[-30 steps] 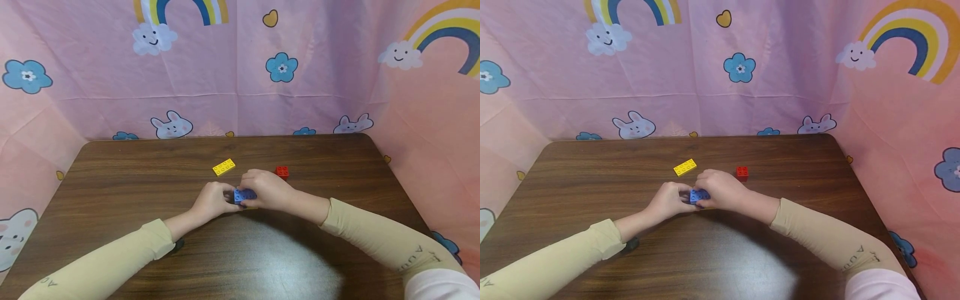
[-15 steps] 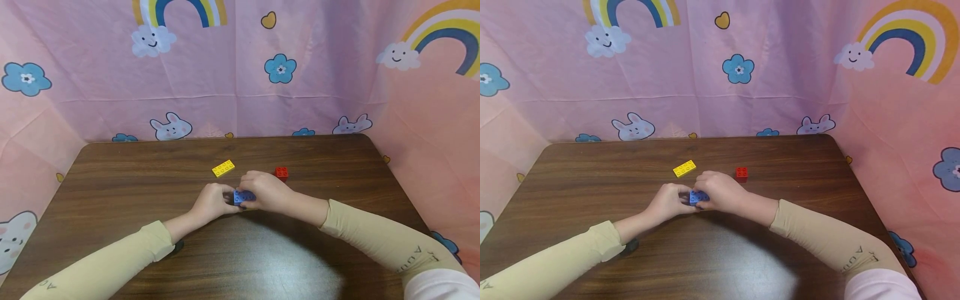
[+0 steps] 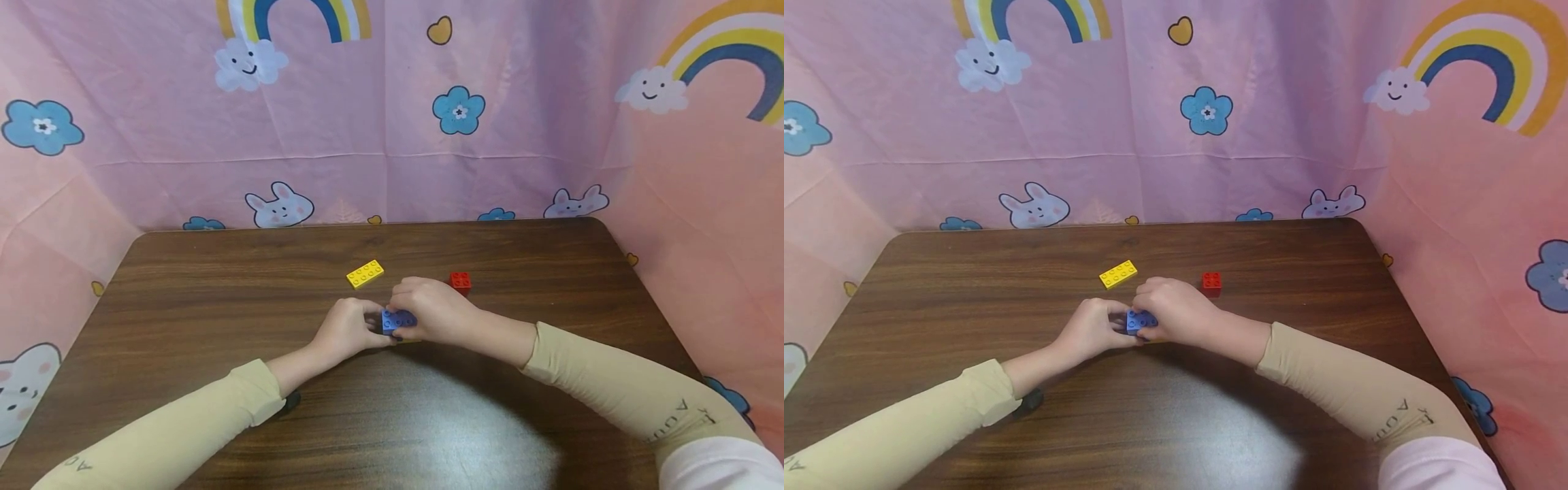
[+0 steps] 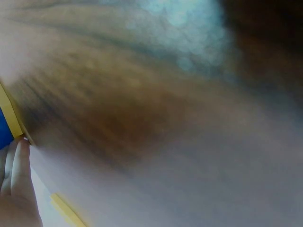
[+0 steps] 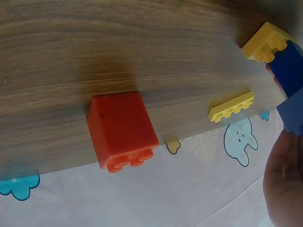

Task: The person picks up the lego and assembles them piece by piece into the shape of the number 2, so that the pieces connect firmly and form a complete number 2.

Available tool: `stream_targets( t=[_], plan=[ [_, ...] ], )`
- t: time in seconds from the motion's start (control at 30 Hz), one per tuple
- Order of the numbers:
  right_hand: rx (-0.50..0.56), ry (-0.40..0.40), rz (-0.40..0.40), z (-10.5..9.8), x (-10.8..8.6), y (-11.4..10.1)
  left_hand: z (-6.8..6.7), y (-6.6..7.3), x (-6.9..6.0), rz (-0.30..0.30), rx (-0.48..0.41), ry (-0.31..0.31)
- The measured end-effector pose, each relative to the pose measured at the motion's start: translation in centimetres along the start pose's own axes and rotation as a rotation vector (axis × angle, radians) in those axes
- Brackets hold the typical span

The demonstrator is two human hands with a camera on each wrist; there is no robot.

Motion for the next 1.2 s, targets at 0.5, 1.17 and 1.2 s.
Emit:
stream_targets(
  t=[0.5, 1.17, 1.2],
  plan=[
    [0.042, 0.008, 0.029, 0.1, -0.3, 0.4, 0.0, 0.1, -0.1, 0.005, 0.016, 0.000],
    [0.142, 0.004, 0.026, -0.3, -1.1, 1.4, 0.1, -0.1, -0.1, -0.026, -0.034, -0.021],
    [0.143, 0.006, 0.025, -0.3, -1.2, 1.5, 0.1, -0.1, -0.1, -0.025, -0.034, -0.022]
  ],
)
Point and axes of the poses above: each hand's wrist, its own x-axis towards the middle knuckle, its own z-axis out of the palm, y = z × x, the point moved 10 cm from there along x, towards the middle knuckle, and after that the axes turned 7 degrees about x, right-handed, at the moved point
